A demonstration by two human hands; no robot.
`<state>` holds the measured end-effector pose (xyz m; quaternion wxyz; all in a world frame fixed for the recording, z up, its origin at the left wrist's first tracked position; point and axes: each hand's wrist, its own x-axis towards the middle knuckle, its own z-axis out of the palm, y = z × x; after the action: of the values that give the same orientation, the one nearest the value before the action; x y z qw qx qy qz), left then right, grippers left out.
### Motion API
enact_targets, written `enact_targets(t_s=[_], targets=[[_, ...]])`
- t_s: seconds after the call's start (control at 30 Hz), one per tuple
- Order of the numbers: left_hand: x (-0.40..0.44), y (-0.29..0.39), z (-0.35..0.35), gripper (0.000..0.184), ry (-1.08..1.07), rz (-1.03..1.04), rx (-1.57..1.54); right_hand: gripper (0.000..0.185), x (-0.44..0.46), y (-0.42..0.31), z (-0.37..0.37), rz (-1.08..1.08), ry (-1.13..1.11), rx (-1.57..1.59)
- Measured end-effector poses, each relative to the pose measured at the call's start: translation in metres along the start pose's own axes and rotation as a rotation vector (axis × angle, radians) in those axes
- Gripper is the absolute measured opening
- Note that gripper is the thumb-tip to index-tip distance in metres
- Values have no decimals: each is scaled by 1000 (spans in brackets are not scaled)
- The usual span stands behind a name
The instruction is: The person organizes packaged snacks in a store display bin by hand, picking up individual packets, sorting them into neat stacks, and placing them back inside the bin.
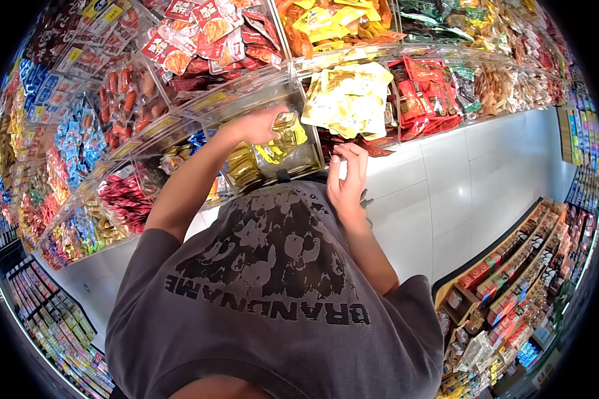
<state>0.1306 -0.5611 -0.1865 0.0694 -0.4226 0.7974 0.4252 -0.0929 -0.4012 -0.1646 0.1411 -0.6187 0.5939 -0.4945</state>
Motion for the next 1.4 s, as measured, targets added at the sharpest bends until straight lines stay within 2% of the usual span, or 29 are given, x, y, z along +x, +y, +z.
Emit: enact_targets(t_s=[0.23,0.27,0.3,0.37,0.4,0.47,0.5,0.53,0.6,0.63,0.67,0.73,0.8,0.87,0.9,0.93,1.0,1.03,1.13,1.2,1.27,1.33,1.4], targets=[[-34,3,-18,67,200,103,-292,20,6,-7,11,78,-116,93],[-40,5,-18,67,203,101,-293,22,8,-13,13,150,-188,168],[-47,9,-18,67,302,124,-356,25,12,-18,15,220,-259,242],[-56,11,-9,63,482,171,-527,39,17,-19,20,216,-373,300],[-57,12,-5,63,487,171,-527,44,19,-23,24,206,-397,320],[-60,14,-1,56,414,280,-1061,51,20,-25,32,316,-490,472],[-66,18,3,53,410,261,-1232,50,24,-31,33,331,-517,478],[-70,23,6,53,421,261,-1230,49,30,-42,32,346,-545,485],[-80,33,10,43,419,204,-1631,49,47,-69,30,393,-597,476],[-87,37,9,35,409,100,-1745,49,52,-77,31,448,-641,461],[-92,39,12,35,425,100,-1745,49,53,-77,35,441,-653,466],[-97,39,19,33,461,140,-1912,50,54,-78,43,218,-637,345],[-98,37,29,33,537,129,-1899,53,56,-83,46,152,-658,290],[-101,39,37,43,599,156,-1990,55,55,-89,48,45,-696,210],[-103,54,35,59,748,227,-1989,57,54,-92,49,25,-698,204],[-104,55,38,59,758,225,-1990,57,52,-96,51,22,-705,208],[-104,54,41,74,778,250,-1941,56,49,-102,55,35,-680,151],[-101,51,45,76,794,246,-1872,57,48,-102,57,2,-669,110],[-100,43,52,74,699,330,-1890,56,51,-112,55,-11,-718,32],[-102,41,55,71,685,344,-1862,58,49,-112,58,-91,-664,-6],[-104,38,59,63,539,453,-2067,60,51,-121,55,-107,-696,-79],[-109,46,52,64,556,469,-2079,64,52,-122,53,-65,-722,-80],[-112,46,52,74,544,512,-1898,74,53,-121,52,-195,-722,-126]])
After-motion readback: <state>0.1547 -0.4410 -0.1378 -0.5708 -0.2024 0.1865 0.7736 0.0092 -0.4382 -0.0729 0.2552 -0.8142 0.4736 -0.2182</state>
